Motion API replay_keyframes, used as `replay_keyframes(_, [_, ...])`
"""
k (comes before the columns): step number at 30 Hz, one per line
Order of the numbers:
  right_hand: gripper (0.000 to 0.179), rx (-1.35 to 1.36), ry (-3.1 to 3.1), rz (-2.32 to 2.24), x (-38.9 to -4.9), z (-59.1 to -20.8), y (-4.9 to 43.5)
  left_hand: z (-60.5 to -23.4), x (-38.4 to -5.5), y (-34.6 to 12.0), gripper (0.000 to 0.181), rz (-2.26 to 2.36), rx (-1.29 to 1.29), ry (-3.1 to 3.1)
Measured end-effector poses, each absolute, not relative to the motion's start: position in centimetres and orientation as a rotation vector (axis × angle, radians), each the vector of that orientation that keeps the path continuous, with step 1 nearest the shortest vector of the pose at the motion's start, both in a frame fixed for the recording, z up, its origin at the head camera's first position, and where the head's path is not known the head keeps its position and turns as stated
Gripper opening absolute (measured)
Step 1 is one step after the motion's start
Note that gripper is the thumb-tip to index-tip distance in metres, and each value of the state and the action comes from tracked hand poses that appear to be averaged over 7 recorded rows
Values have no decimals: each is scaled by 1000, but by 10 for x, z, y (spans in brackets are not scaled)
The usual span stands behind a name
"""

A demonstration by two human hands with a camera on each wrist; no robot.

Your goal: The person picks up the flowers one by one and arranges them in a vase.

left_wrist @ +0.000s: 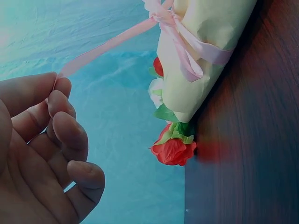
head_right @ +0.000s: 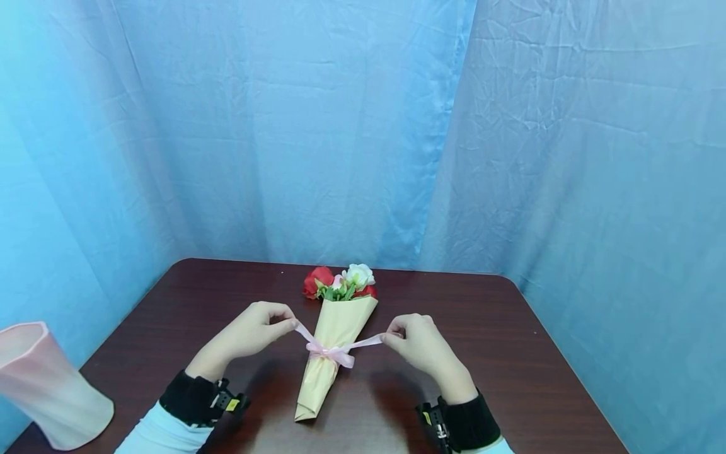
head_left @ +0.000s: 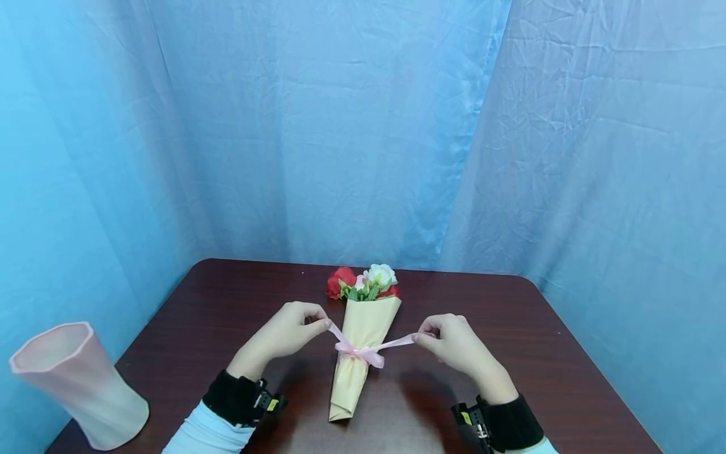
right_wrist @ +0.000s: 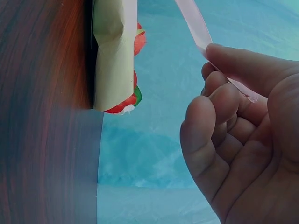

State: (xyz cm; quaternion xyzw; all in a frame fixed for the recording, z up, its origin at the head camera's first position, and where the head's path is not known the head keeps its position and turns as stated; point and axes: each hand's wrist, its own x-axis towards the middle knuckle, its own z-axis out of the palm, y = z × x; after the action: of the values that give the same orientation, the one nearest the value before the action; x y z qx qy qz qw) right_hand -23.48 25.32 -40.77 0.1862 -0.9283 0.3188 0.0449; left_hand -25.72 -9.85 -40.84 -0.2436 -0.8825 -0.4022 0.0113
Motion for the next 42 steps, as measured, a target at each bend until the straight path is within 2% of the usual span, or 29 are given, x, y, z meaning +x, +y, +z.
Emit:
replay_keyframes(10, [8,549,-2801,962,-235,-406,253,-407,-258,-100,12,-1316,-742,-2736])
replay_keyframes(42, [11,493,-2597,1002,-237,-405,251,-401,-259,-109,14,-1549,-654,-2564])
